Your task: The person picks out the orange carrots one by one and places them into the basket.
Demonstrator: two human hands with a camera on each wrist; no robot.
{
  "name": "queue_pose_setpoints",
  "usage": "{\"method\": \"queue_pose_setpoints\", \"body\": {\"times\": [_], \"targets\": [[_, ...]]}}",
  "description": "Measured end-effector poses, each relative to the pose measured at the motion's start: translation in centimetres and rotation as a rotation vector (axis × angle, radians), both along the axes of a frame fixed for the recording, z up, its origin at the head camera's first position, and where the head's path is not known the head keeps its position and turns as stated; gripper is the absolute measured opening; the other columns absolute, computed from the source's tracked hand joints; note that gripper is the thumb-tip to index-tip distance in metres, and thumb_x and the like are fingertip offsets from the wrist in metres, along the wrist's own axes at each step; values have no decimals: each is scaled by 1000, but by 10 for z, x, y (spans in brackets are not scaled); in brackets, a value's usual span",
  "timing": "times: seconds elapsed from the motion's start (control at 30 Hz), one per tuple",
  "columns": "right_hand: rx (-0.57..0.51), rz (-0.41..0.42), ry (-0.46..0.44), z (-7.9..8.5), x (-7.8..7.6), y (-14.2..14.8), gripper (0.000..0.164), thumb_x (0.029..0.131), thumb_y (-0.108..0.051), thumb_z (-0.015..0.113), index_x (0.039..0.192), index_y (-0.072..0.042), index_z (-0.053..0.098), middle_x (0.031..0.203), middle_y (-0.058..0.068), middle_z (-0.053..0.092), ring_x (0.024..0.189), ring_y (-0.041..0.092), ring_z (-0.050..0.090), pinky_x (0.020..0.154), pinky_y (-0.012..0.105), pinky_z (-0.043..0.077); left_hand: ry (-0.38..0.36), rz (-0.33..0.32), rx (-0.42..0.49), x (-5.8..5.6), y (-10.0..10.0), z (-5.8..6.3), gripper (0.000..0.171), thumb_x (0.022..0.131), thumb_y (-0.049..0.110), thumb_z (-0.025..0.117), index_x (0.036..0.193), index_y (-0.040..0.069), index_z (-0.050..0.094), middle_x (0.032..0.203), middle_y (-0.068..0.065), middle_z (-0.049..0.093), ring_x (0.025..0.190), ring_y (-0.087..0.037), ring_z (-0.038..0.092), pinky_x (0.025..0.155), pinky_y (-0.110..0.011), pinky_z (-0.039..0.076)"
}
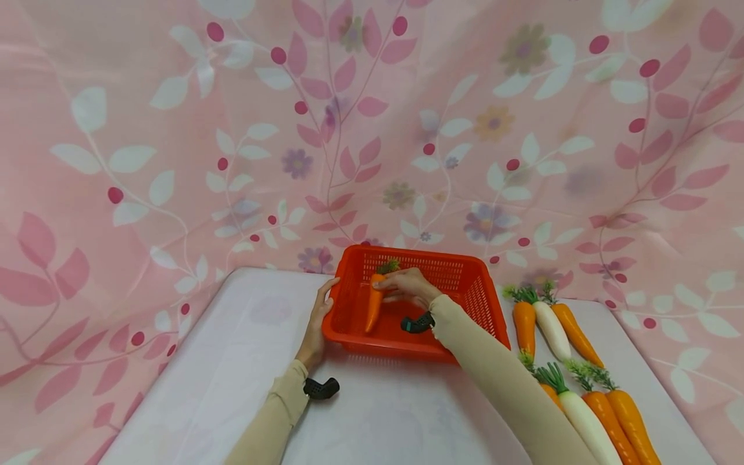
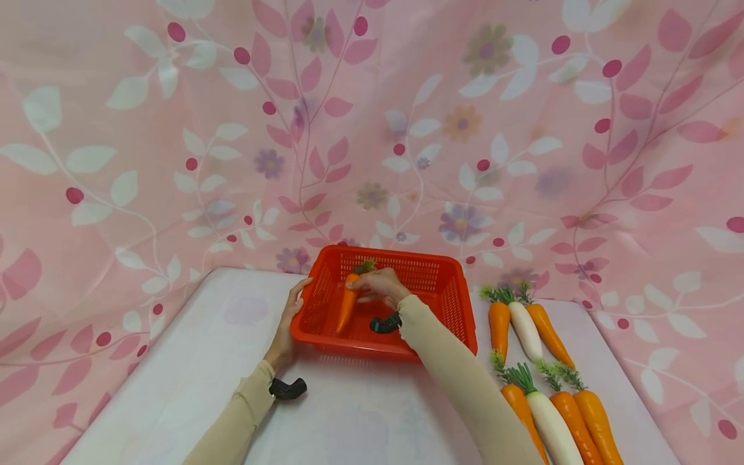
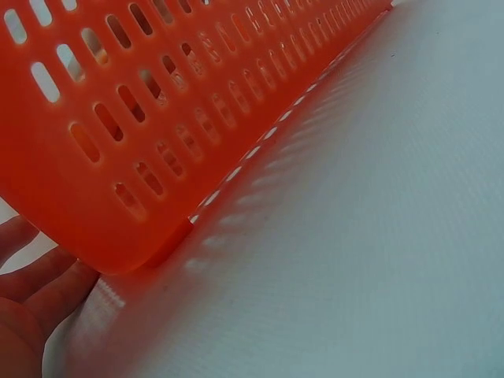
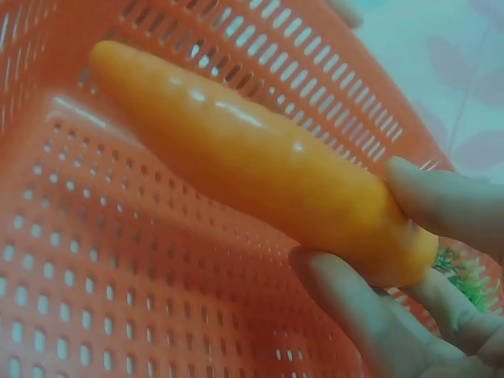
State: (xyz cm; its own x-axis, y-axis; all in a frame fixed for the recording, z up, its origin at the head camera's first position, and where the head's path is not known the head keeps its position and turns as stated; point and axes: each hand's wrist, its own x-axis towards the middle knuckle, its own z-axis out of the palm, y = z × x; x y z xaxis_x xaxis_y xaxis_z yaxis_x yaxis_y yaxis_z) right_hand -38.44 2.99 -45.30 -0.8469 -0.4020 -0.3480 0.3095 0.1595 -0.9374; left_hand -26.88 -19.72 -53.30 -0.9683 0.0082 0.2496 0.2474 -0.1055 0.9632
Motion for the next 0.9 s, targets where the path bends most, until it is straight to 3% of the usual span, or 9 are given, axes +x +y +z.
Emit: {"method": "queue_pose_setpoints", "body": {"times": [0.17, 0.43, 0.63, 0.9], "targets": [[52, 23, 31, -2, -4, -1, 55, 92, -14, 84, 138, 6, 64, 133, 22, 71, 102, 29, 79, 89, 43, 65, 3, 0, -3, -1, -1, -2, 50, 114, 38, 29, 163, 34, 34, 170, 7, 29, 143, -43, 45, 116, -58, 45], [116, 71, 80, -6, -9, -6, 58, 91, -14, 85, 139, 8, 61, 120, 21, 76, 103, 30, 79, 93, 45, 64, 7, -15, -8, -1, -2, -2, 50, 114, 39, 29, 164, 32, 32, 171, 1, 28, 141, -47, 46, 112, -55, 51], [184, 106, 112, -7, -8, -13, 51, 88, -18, 88, 129, 6, 70, 111, 19, 78, 99, 32, 80, 98, 49, 62, 21, -15, -4, -1, -1, 0, 51, 114, 37, 28, 164, 29, 31, 172, 0, 25, 145, -48, 42, 116, -65, 44], [246, 157, 160, -6, -4, -22, 42, 91, -24, 86, 119, 4, 74, 115, 18, 76, 104, 35, 78, 102, 51, 59, 0, 0, -1, 1, 1, 1, 50, 114, 34, 27, 164, 31, 32, 171, 7, 26, 150, -40, 40, 121, -64, 39]]}}
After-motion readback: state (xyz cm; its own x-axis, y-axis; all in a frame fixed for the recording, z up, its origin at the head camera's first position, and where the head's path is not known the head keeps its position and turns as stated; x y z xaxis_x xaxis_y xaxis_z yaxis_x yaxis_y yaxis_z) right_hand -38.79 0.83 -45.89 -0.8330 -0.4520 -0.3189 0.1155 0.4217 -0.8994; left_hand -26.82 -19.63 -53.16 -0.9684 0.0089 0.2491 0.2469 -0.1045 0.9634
